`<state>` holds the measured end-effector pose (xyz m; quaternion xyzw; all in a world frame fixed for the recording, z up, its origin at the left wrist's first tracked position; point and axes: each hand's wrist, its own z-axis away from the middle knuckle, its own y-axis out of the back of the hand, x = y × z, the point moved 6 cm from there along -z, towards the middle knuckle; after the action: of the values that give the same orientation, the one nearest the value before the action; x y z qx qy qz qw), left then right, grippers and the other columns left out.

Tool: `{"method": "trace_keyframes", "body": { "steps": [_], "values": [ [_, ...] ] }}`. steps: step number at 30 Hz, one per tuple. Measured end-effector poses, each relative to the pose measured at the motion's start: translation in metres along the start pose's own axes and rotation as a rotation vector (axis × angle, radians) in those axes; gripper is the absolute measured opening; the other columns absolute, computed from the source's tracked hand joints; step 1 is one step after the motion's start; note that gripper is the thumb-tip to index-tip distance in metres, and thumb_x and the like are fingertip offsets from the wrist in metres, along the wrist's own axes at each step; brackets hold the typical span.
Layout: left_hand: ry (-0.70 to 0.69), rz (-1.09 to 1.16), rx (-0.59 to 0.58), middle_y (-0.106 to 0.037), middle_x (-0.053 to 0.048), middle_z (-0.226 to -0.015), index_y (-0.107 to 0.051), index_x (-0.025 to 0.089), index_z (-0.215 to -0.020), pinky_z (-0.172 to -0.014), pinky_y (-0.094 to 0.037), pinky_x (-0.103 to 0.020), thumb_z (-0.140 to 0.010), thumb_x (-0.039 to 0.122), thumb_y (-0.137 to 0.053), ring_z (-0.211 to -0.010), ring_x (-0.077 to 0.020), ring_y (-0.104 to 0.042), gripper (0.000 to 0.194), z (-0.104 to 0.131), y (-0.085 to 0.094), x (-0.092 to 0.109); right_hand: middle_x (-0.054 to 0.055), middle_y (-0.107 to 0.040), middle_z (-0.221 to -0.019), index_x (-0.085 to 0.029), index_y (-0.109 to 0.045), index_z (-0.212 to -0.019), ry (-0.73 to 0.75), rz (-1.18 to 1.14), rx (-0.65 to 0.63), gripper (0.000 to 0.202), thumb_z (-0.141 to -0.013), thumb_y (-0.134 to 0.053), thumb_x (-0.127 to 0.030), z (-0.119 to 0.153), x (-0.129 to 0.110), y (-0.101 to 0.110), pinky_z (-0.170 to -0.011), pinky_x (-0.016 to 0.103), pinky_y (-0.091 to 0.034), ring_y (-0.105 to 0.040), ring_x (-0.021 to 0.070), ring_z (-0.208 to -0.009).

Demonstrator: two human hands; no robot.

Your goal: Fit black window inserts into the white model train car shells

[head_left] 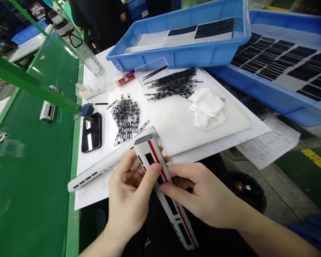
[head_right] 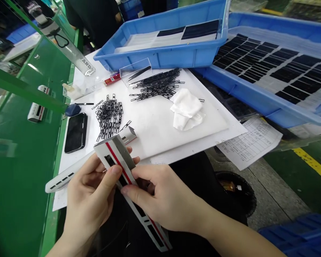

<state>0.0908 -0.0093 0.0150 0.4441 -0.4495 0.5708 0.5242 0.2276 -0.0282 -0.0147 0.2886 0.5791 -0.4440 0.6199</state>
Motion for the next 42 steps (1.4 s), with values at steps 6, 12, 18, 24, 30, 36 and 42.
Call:
{"method": "trace_keyframes", "body": {
  "steps": [6,12,18,24,30,36,42],
  "values": [
    [-0.001,0.002,-0.114,-0.083,-0.007,-0.114,-0.072,0.021,-0.125,-0.091,-0.066,-0.033,-0.092,0.028,-0.081,-0.103,-0.0257,-0.081,0.034,-0.012,0.003,-0.007,-0.004,-0.048,-0.071,-0.019,-0.059,-0.08,-0.07,-0.12,0.061,0.029,-0.096,-0.073,-0.038,-0.009,0.007,0.001,-0.056,0.026,-0.036,-0.043,0.0106,-0.063],
    [-0.049,0.008,-0.084,-0.08,-0.011,-0.125,-0.067,0.019,-0.131,-0.089,-0.067,-0.035,-0.091,0.023,-0.082,-0.11,-0.0292,-0.079,0.043,-0.019,0.012,0.002,-0.003,-0.061,-0.085,-0.02,-0.065,-0.097,-0.106,-0.24,-0.049,0.017,-0.097,-0.074,-0.034,-0.006,0.016,-0.011,-0.068,0.025,-0.045,-0.054,0.0118,-0.074],
    [-0.099,0.026,-0.025,-0.082,-0.01,-0.118,-0.069,0.018,-0.13,-0.095,-0.066,-0.041,-0.089,0.023,-0.084,-0.105,-0.0303,-0.081,0.044,-0.027,0.014,0.009,-0.006,-0.047,-0.066,-0.019,-0.055,-0.076,-0.189,-0.105,0.031,0.033,-0.098,-0.071,-0.036,-0.003,0.026,-0.012,-0.053,0.024,-0.032,-0.042,0.0093,-0.06],
    [-0.158,0.053,0.03,-0.082,-0.009,-0.118,-0.071,0.02,-0.126,-0.095,-0.068,-0.044,-0.087,0.024,-0.085,-0.109,-0.0337,-0.08,0.041,-0.031,0.022,0.019,-0.004,-0.061,-0.082,-0.019,-0.066,-0.094,-0.172,-0.184,-0.094,0.014,-0.094,-0.076,-0.03,-0.009,0.015,-0.015,-0.066,0.024,-0.045,-0.054,0.0114,-0.072],
    [-0.149,0.081,0.035,-0.082,-0.009,-0.118,-0.068,0.023,-0.128,-0.101,-0.065,-0.049,-0.086,0.025,-0.086,-0.114,-0.0354,-0.078,0.046,-0.032,0.031,0.02,-0.005,-0.055,-0.072,-0.018,-0.062,-0.085,-0.135,-0.043,-0.017,0.016,-0.095,-0.072,-0.026,-0.011,0.011,-0.016,-0.054,0.021,-0.038,-0.05,0.0095,-0.063],
    [-0.136,0.03,-0.043,-0.076,-0.01,-0.13,-0.064,0.024,-0.134,-0.105,-0.062,-0.045,-0.087,0.024,-0.085,-0.121,-0.0331,-0.075,0.052,-0.028,0.035,0.018,-0.005,-0.055,-0.073,-0.019,-0.06,-0.082,-0.087,-0.041,-0.034,0.018,-0.096,-0.07,-0.022,-0.014,0.011,-0.023,-0.056,0.02,-0.04,-0.049,0.0087,-0.064],
    [-0.19,0.083,0.029,-0.078,-0.008,-0.125,-0.066,0.024,-0.13,-0.101,-0.064,-0.04,-0.085,0.021,-0.087,-0.118,-0.0312,-0.076,0.05,-0.025,0.04,0.024,-0.001,-0.066,-0.091,-0.02,-0.07,-0.1,-0.137,-0.154,-0.07,0.009,-0.095,-0.074,-0.026,-0.011,0.015,-0.024,-0.071,0.024,-0.049,-0.059,0.013,-0.079]
  ]
}}
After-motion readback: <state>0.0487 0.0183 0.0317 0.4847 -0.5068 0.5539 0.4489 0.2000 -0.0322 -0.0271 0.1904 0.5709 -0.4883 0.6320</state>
